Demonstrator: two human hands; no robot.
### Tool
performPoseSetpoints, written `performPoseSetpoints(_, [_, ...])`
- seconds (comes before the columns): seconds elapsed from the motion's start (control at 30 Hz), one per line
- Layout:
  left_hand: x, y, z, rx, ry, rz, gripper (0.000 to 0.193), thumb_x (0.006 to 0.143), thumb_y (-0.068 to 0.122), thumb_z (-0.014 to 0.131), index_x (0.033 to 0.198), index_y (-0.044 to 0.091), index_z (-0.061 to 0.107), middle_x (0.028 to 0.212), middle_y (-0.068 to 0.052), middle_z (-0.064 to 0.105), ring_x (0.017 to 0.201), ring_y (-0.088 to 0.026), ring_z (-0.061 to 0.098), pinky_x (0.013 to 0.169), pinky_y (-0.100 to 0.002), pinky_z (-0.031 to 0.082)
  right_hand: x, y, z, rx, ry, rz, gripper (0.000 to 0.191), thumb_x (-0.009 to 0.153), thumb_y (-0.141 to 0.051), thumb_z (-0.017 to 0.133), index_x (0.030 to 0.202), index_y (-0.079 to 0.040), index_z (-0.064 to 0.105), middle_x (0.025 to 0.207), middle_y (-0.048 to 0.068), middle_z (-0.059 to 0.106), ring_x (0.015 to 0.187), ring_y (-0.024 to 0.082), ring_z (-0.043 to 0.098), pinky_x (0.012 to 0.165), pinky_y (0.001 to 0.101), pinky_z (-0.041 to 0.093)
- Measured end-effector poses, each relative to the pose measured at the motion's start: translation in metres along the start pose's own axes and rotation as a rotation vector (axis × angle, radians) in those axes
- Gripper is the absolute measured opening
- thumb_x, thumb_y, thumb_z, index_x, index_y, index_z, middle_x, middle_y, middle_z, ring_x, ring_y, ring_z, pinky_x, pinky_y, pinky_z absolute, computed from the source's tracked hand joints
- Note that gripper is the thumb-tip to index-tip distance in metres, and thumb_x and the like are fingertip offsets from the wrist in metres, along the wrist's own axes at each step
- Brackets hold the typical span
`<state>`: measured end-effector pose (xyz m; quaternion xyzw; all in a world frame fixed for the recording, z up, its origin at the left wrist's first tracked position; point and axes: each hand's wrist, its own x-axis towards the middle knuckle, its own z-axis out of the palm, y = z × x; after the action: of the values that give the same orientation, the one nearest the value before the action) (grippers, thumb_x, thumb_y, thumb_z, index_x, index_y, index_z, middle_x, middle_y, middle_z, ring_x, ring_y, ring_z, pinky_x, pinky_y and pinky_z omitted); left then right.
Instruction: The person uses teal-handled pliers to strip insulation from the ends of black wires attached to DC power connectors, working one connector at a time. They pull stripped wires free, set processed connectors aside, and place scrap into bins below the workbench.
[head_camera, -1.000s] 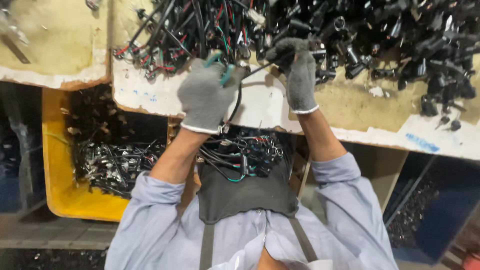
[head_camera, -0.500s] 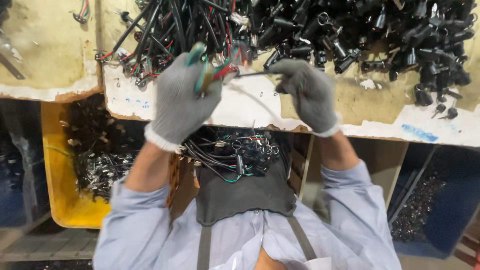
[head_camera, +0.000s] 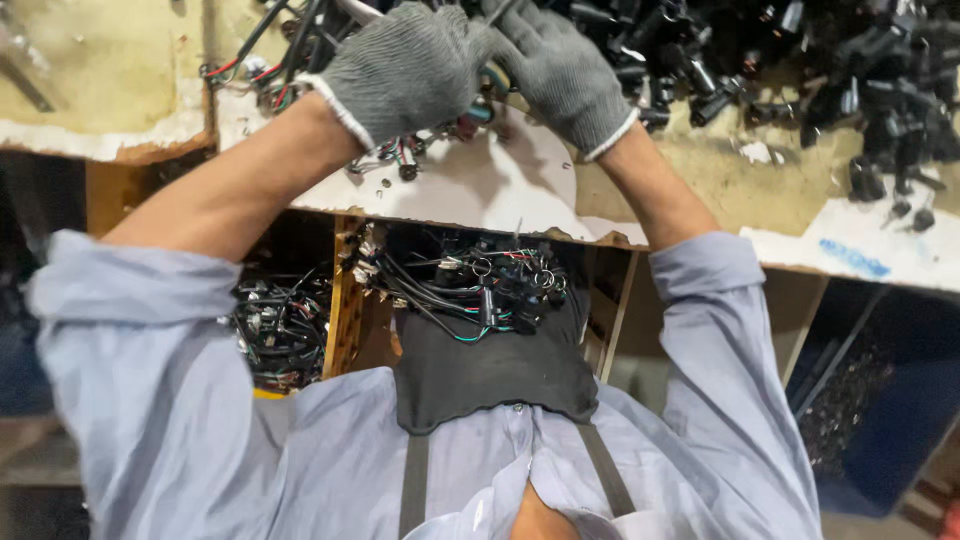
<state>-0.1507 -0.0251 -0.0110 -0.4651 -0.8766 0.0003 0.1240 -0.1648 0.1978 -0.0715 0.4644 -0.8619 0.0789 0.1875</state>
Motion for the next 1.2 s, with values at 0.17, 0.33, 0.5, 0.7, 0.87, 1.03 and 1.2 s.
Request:
performPoseSetpoints(0.17, [-0.077, 0.013, 0.004, -0.166, 0.342, -0.322, 0.014, 0.102, 0.018, 0.076, 0.102, 0.005, 0.070, 0.105, -0.009, 0.070, 0.090, -0.026, 0.073, 0.071, -0.037, 0.059, -0.058, 0.001, -0.006, 0.155, 0.074, 0.140, 0.024, 0.109, -0.007, 0.063, 0.133, -0.003, 0.060, 0.143, 0.015, 0.062, 0.118, 0.032, 0.069, 0.097, 0.0376, 0.059])
performPoseSetpoints(0.33, [-0.136, 0.050, 0.025, -0.187, 0.185, -0.878, 0.041, 0.085, 0.037, 0.091, 0.114, 0.011, 0.078, 0.108, -0.016, 0.072, 0.078, -0.026, 0.073, 0.065, -0.036, 0.057, -0.084, 0.000, -0.024, 0.029, -0.136, 0.261, 0.014, 0.108, -0.013, 0.064, 0.121, -0.010, 0.067, 0.120, 0.005, 0.068, 0.097, 0.024, 0.068, 0.077, 0.0354, 0.056])
performPoseSetpoints(0.5, [-0.143, 0.065, 0.040, -0.320, 0.016, -0.945, 0.018, 0.095, 0.029, 0.085, 0.101, 0.013, 0.081, 0.092, -0.013, 0.069, 0.076, -0.030, 0.070, 0.066, -0.041, 0.052, -0.049, -0.003, -0.014, -0.113, -0.303, 0.042, 0.019, 0.094, -0.026, 0.067, 0.108, -0.014, 0.070, 0.097, 0.003, 0.065, 0.082, 0.021, 0.061, 0.062, 0.0326, 0.050])
performPoseSetpoints(0.7, [-0.114, 0.101, -0.007, -1.114, 0.244, -1.006, 0.020, 0.092, 0.025, 0.076, 0.102, 0.008, 0.074, 0.096, -0.018, 0.064, 0.088, -0.033, 0.069, 0.076, -0.041, 0.055, -0.058, 0.014, -0.041, 0.139, 0.157, 0.220, 0.033, 0.072, -0.017, 0.082, 0.098, -0.008, 0.064, 0.095, 0.006, 0.067, 0.088, 0.025, 0.061, 0.073, 0.0377, 0.053])
performPoseSetpoints(0.87, [-0.053, 0.124, 0.045, -0.741, -0.032, -0.836, 0.018, 0.086, 0.023, 0.084, 0.098, 0.011, 0.079, 0.097, -0.022, 0.064, 0.088, -0.039, 0.066, 0.074, -0.048, 0.051, -0.073, -0.021, -0.033, 1.018, 0.644, 0.741, 0.032, 0.094, 0.005, 0.074, 0.110, -0.008, 0.050, 0.102, 0.007, 0.067, 0.080, 0.012, 0.062, 0.070, 0.0274, 0.052])
performPoseSetpoints(1.03, [-0.072, 0.122, 0.083, -0.845, 0.087, -0.812, 0.025, 0.081, 0.015, 0.076, 0.106, 0.013, 0.078, 0.107, -0.022, 0.065, 0.092, -0.037, 0.069, 0.080, -0.044, 0.056, -0.106, -0.079, -0.028, 0.932, 0.627, 0.800, 0.035, 0.094, 0.008, 0.068, 0.116, -0.006, 0.045, 0.093, 0.003, 0.058, 0.077, 0.016, 0.064, 0.070, 0.0307, 0.054])
performPoseSetpoints(1.2, [-0.092, 0.127, 0.077, -0.596, 0.046, -0.893, 0.020, 0.087, 0.015, 0.079, 0.106, 0.008, 0.077, 0.109, -0.022, 0.066, 0.092, -0.039, 0.068, 0.079, -0.045, 0.054, -0.124, -0.103, -0.024, 0.949, 0.362, 0.828, 0.005, 0.086, -0.002, 0.058, 0.086, -0.004, 0.062, 0.073, 0.009, 0.060, 0.063, 0.023, 0.061, 0.063, 0.0357, 0.050])
